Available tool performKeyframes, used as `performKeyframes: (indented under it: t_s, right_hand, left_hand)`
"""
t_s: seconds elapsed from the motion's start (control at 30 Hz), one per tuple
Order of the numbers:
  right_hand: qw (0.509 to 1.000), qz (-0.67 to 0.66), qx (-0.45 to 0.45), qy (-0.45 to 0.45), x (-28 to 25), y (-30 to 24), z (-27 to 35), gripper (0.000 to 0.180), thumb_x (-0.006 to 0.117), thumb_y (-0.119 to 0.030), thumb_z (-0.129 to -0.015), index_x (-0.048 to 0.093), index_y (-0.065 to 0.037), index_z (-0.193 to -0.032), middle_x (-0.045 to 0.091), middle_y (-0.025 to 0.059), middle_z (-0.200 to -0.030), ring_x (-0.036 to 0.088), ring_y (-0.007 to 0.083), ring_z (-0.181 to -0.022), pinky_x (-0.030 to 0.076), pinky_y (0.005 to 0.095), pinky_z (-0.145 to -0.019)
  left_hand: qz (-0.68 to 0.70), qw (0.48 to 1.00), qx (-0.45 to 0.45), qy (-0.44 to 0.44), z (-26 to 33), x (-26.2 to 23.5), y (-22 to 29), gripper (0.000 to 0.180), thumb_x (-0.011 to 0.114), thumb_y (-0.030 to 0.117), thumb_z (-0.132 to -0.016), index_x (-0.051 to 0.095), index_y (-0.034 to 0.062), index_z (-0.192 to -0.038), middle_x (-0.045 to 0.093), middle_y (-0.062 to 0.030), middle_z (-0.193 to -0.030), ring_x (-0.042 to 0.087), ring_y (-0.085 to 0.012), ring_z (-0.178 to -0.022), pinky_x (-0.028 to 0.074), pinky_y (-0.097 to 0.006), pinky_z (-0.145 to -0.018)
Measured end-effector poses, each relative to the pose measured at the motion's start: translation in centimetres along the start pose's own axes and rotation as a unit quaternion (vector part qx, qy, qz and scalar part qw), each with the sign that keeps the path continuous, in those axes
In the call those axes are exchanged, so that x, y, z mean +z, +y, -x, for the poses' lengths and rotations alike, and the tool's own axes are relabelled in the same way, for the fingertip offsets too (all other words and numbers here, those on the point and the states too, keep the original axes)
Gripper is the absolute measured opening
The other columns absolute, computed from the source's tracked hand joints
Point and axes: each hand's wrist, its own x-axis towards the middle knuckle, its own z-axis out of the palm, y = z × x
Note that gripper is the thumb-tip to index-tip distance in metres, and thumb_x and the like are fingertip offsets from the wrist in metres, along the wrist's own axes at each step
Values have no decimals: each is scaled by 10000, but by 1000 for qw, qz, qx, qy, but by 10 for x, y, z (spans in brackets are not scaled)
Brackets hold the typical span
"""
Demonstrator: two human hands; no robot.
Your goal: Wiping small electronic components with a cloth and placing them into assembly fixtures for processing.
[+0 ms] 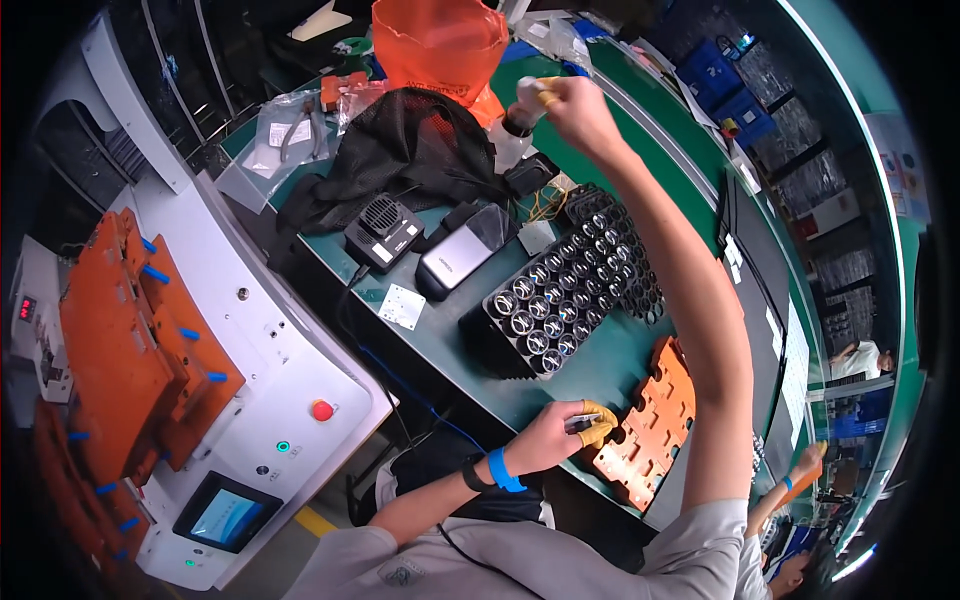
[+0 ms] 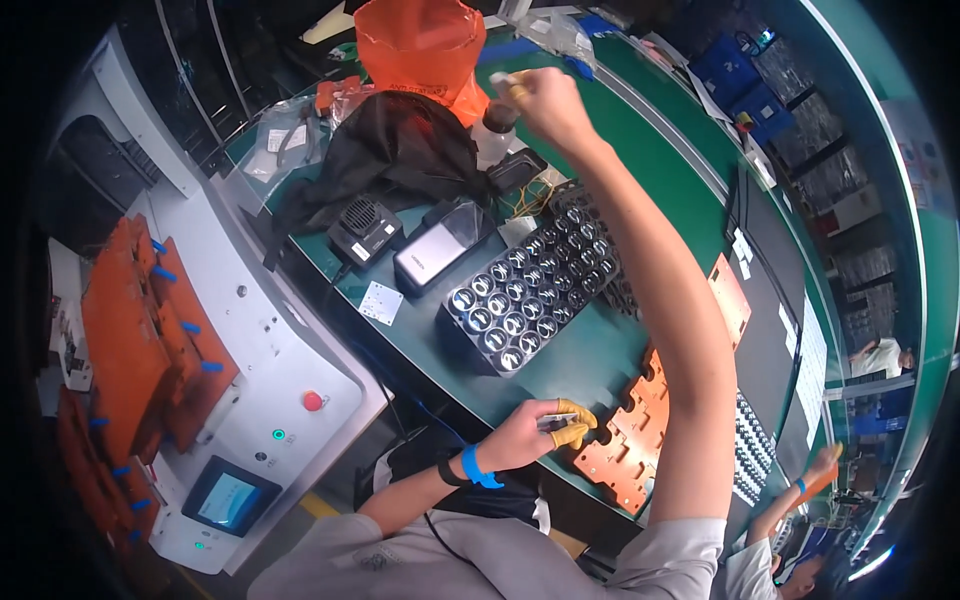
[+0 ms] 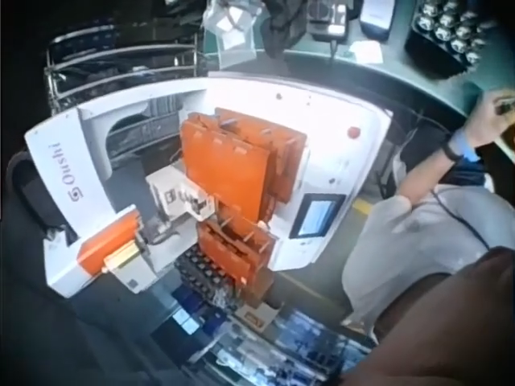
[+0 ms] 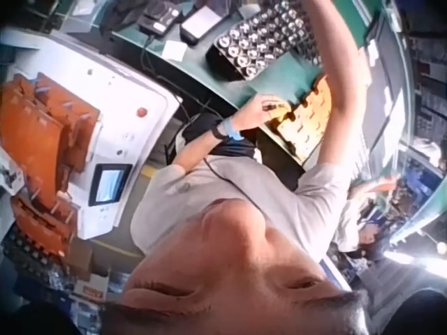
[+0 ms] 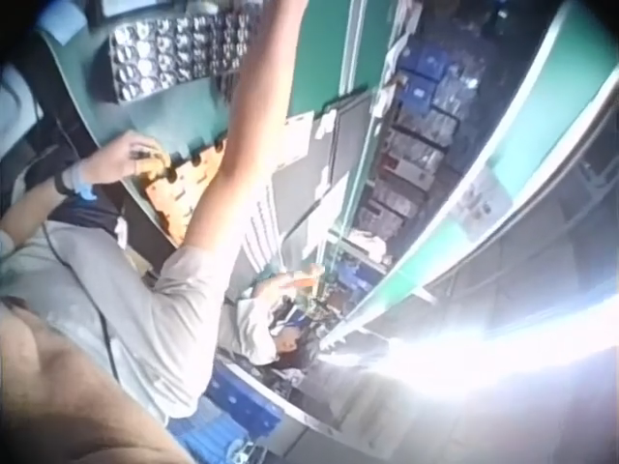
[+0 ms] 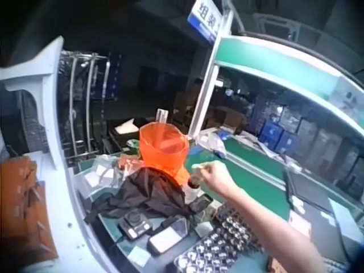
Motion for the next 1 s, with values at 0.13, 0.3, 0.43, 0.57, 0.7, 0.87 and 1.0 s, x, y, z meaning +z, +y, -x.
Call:
performKeyframes:
  t_s: [0.13,0.3,0.43,0.57,0.7,0.87,1.0]
  right_hand:
    - [909,-398,122,-13,-36,40,-4,338,461,-15,-928,600,90,-1218,668,182,-1126,698,287,-989,612,395,-839]
    - [832,-489,260,22,-91,48,49,341,441,-134,-1042,479,36,-1335,604,160,-1226,646,258,-1126,568,393,-952]
    - [772,-587,237,59,-124,59,131,327,480,-158,-1037,503,31,-1303,605,147,-1272,632,239,-1165,528,366,-1008]
    - [786,-573,219,81,-128,39,219,337,495,-189,-1043,523,43,-1286,635,150,-1237,649,240,-1137,513,359,-1034]
    - [793,-554,233,103,-125,27,299,324,395,-183,-1069,531,33,-1270,634,154,-1238,669,242,-1094,559,353,-962]
    - [803,-514,278,117,-111,27,370,295,491,-147,-1035,594,57,-1221,675,171,-1150,691,245,-1041,554,374,-951]
    - [839,-450,239,190,-110,24,414,267,525,-94,-1001,637,63,-1186,688,146,-1113,695,229,-1022,564,370,-934]
  left_hand:
    - [6,1000,8,-5,0,-1,-8,221,601,0,-956,647,-58,-1164,703,-57,-1058,625,-81,-975,515,-244,-859]
    - [10,1000,-7,10,0,1,-11,211,622,12,-951,647,-55,-1150,695,-54,-1056,621,-81,-982,513,-244,-865]
    - [32,999,6,14,-1,3,-7,173,627,75,-972,669,1,-1122,673,-1,-1008,569,-40,-823,470,-200,-706]
    - [66,998,3,1,2,-1,-3,255,505,207,-1042,559,30,-1217,485,47,-786,430,-35,-666,359,-184,-597]
    - [165,985,-4,-53,7,3,2,478,323,372,-1057,494,-5,-1296,536,-42,-877,485,-136,-752,417,-270,-750]
    - [147,988,26,-43,19,24,13,496,279,374,-1080,463,1,-1351,558,-57,-976,507,-141,-821,425,-284,-789]
    - [138,984,36,-108,27,32,14,584,279,457,-1081,419,-1,-1414,585,-95,-1028,568,-191,-884,458,-326,-877]
